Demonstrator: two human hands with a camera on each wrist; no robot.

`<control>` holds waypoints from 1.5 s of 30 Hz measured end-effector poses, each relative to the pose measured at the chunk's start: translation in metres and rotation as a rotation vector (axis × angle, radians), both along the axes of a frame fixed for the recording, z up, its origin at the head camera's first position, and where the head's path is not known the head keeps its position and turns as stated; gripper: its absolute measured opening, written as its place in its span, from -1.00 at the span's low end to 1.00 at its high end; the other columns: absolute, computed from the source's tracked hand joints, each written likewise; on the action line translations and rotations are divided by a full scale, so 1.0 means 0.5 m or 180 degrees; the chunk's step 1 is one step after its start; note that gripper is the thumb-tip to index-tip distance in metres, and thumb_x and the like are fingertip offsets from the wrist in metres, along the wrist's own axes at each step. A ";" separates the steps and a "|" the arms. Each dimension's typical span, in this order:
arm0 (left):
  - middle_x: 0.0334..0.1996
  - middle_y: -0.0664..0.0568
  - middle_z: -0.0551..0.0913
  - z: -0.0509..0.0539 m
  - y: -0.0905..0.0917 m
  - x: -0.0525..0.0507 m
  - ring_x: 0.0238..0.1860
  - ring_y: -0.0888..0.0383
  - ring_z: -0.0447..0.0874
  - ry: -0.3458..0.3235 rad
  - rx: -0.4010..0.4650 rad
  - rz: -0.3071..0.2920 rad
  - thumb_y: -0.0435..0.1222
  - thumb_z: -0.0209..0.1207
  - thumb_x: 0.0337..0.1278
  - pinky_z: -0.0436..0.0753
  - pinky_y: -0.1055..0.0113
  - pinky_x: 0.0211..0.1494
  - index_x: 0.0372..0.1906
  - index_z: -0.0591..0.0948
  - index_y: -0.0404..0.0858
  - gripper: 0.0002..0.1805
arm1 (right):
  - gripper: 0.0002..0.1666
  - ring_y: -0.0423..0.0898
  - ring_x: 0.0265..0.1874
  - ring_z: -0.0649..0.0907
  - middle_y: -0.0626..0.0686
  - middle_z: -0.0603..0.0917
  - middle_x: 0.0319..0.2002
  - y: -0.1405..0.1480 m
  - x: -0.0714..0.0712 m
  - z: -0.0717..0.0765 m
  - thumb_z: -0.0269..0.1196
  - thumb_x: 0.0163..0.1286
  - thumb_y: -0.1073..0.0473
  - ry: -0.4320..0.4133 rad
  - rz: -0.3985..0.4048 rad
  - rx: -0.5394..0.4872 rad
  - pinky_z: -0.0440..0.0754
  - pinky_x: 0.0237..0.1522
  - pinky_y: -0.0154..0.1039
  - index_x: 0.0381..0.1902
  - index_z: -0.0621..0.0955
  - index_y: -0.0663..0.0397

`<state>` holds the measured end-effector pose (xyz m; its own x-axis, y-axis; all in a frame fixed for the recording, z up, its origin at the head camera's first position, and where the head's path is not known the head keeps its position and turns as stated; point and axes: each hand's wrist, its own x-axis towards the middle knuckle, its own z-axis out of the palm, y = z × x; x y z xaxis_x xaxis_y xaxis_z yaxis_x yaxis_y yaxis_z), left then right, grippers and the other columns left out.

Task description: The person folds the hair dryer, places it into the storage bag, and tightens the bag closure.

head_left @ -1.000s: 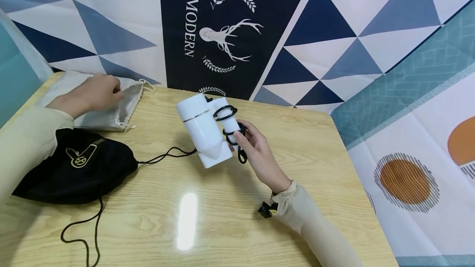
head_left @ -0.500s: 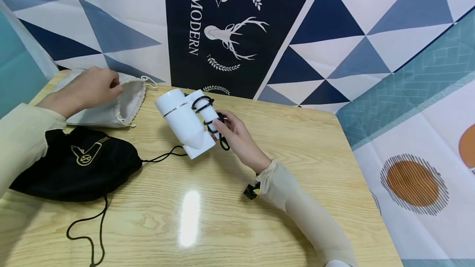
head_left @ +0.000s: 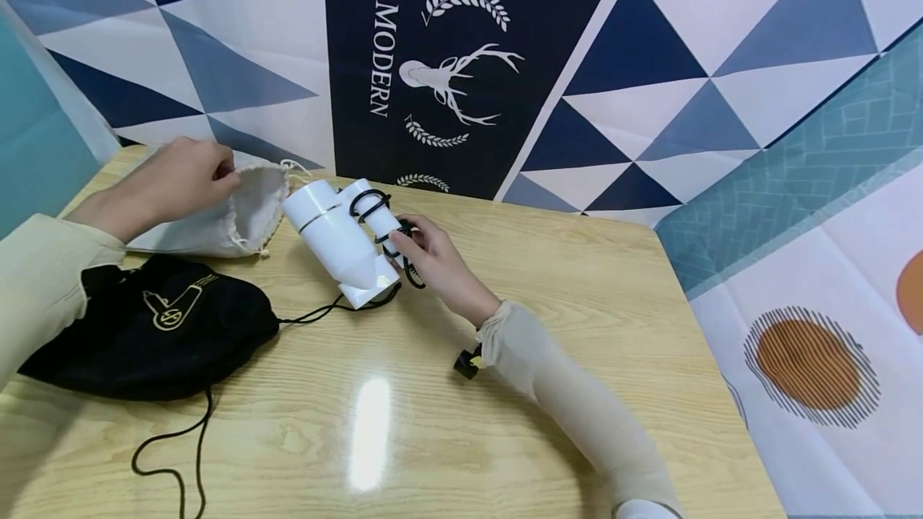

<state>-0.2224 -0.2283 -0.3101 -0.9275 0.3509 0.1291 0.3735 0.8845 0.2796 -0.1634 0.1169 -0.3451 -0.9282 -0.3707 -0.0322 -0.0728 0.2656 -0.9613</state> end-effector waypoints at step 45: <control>-0.60 -0.04 0.54 0.002 0.004 0.009 -0.58 0.05 0.39 0.0337 0.0115 -0.0050 -0.32 0.04 0.32 0.34 0.19 -0.48 -0.41 0.59 -0.33 -0.78 | -0.51 -0.14 -0.29 0.56 0.05 0.58 -0.11 -0.173 -0.096 -0.016 0.08 0.57 0.01 -0.0080 0.0440 0.0477 0.52 -0.27 -0.33 0.30 0.42 0.16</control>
<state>-0.2177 -0.2266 -0.3088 -0.9023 0.3587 0.2390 0.4165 0.8683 0.2694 -0.2115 0.0303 -0.3530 -0.8670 -0.4838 -0.1191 -0.0948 0.3949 -0.9138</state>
